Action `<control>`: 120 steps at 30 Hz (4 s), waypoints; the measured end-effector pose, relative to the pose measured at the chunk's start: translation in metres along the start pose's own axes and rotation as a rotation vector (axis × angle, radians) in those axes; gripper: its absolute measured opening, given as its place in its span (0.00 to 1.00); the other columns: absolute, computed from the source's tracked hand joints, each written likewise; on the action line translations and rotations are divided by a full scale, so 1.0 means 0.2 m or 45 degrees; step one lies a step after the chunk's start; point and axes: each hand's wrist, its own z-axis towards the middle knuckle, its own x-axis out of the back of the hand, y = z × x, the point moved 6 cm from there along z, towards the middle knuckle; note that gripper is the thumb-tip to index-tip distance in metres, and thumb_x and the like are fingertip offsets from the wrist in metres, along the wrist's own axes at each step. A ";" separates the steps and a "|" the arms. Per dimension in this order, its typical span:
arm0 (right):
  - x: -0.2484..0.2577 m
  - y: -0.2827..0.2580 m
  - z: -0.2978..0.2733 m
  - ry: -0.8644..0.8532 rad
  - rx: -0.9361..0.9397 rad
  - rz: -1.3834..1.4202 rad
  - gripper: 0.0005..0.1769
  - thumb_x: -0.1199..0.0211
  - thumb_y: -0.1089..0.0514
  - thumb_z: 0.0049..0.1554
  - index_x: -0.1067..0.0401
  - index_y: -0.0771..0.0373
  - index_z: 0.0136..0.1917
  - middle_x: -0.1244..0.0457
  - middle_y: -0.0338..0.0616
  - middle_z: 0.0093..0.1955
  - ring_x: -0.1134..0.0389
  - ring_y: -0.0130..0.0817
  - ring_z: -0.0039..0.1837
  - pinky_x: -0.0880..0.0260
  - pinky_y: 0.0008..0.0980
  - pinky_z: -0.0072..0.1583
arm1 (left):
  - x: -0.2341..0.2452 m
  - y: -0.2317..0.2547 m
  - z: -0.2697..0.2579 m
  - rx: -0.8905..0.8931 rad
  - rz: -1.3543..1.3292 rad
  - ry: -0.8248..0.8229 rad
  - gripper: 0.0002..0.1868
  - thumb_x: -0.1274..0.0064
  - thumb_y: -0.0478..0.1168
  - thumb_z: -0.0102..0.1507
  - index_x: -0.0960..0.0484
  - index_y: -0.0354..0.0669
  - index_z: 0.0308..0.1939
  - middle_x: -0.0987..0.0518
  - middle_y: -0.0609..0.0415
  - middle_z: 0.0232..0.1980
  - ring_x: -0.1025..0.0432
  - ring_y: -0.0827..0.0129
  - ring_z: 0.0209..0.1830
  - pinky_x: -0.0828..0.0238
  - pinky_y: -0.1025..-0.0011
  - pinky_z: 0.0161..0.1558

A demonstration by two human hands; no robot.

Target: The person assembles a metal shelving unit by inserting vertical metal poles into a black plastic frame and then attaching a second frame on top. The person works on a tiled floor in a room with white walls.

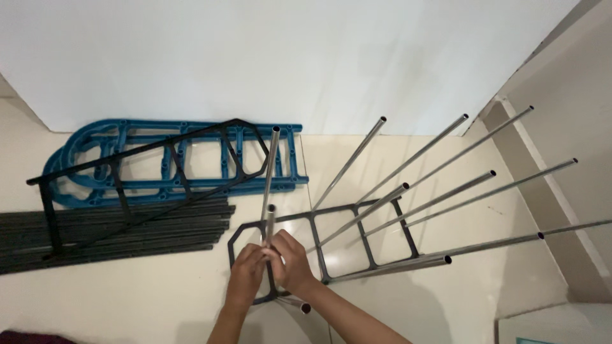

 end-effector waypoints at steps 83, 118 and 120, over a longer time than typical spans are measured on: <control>-0.15 -0.12 -0.54 -0.470 0.321 0.009 0.15 0.43 0.73 0.42 0.27 0.63 0.44 0.36 0.48 0.40 0.32 0.48 0.41 0.34 0.42 0.41 | 0.82 -0.14 0.13 0.258 0.093 0.435 0.16 0.47 0.34 0.67 0.20 0.38 0.59 0.17 0.48 0.50 0.20 0.66 0.46 0.24 0.71 0.44; 0.01 0.17 -0.30 -0.153 -0.208 -0.096 0.11 0.37 0.60 0.61 0.30 0.65 0.37 0.35 0.46 0.32 0.30 0.38 0.32 0.34 0.34 0.35 | -0.24 -0.08 -0.63 0.103 -0.067 0.211 0.21 0.51 0.25 0.53 0.27 0.34 0.51 0.26 0.40 0.49 0.30 0.44 0.52 0.34 0.56 0.55; 0.05 0.17 -0.30 -0.114 -0.219 -0.108 0.10 0.36 0.61 0.60 0.29 0.66 0.38 0.35 0.47 0.31 0.31 0.39 0.31 0.34 0.34 0.35 | -0.27 0.01 -0.54 0.159 -0.116 0.154 0.27 0.52 0.23 0.51 0.28 0.33 0.55 0.27 0.38 0.52 0.31 0.41 0.54 0.37 0.54 0.57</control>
